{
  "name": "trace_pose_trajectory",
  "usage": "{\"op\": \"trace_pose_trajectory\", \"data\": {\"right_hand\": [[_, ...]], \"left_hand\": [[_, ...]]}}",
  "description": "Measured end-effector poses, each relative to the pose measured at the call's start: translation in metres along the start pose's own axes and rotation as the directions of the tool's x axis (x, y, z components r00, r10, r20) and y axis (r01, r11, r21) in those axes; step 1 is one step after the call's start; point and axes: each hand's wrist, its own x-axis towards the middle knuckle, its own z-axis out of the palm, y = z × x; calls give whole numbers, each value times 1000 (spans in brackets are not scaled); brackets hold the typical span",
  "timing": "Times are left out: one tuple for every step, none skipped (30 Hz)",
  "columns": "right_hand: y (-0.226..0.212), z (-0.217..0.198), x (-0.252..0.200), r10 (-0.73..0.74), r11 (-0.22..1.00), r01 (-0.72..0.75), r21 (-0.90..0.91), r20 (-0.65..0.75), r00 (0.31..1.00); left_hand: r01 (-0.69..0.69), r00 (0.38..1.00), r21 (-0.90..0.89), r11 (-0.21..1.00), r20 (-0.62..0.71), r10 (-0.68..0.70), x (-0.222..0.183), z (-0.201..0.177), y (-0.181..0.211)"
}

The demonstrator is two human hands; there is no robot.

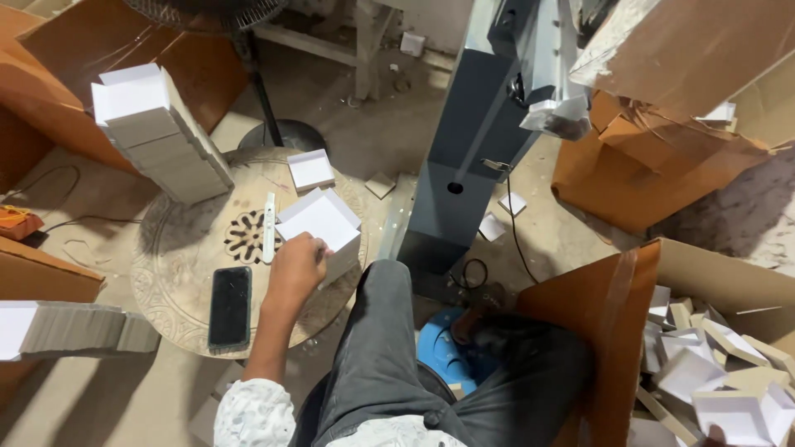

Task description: Assemble small white paper boxes using a machine and hand manipulation.

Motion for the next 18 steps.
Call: {"op": "trace_pose_trajectory", "data": {"right_hand": [[-28,47,-11,-4,998,2,-60,-42,999],[-62,89,-29,-11,992,0,-126,-84,996],[-88,96,-10,-20,982,-4,-190,-125,992],[-118,106,4,-34,967,-9,-253,-165,986],[-154,119,12,-50,949,-17,-314,-204,978],[-200,136,40,-51,948,-20,-317,-213,976],[-250,149,61,-32,954,-16,-298,-154,988],[-302,159,75,-10,960,-23,-281,-115,993],[-308,170,82,-5,957,-37,-287,-145,989],[-313,178,87,-43,974,19,-225,-106,993],[-318,186,92,-85,985,73,-159,-70,994],[-317,190,93,-89,983,73,-171,-91,992],[-316,194,93,-79,996,76,-49,-73,994],[-315,201,98,-80,993,85,81,-64,995],[-310,201,103,-90,992,98,77,-95,991],[-308,201,102,-51,989,59,134,-62,997],[-306,202,101,-14,982,19,189,-27,1000],[-299,201,97,-12,983,18,185,-34,999]], "left_hand": [[9,999,-85,996,-39,-12,1,-4,3],[13,997,-174,985,-74,-26,2,-6,7],[10,997,-175,984,-74,-24,2,-6,7],[-17,998,-130,991,-62,8,3,-8,6],[-44,998,-84,995,-49,40,4,-9,6],[-54,997,-85,995,-51,50,1,-9,7],[-135,982,-63,989,-139,125,-2,-10,10],[-233,949,-32,972,-226,220,5,-11,15],[-264,941,-28,964,-228,251,10,-10,18],[-207,960,-47,977,-200,194,10,-4,21],[-150,976,-63,987,-171,137,10,1,24],[-173,971,-67,983,-179,159,11,14,14],[-146,979,-91,985,-158,130,12,27,4],[-124,983,-107,987,-148,107,20,36,-7],[-152,977,-104,983,-167,133,29,28,1],[-55,995,-93,994,-89,46,28,21,5],[43,999,-74,996,-13,-44,28,15,7],[35,999,-76,996,-12,-36,29,19,8]]}}
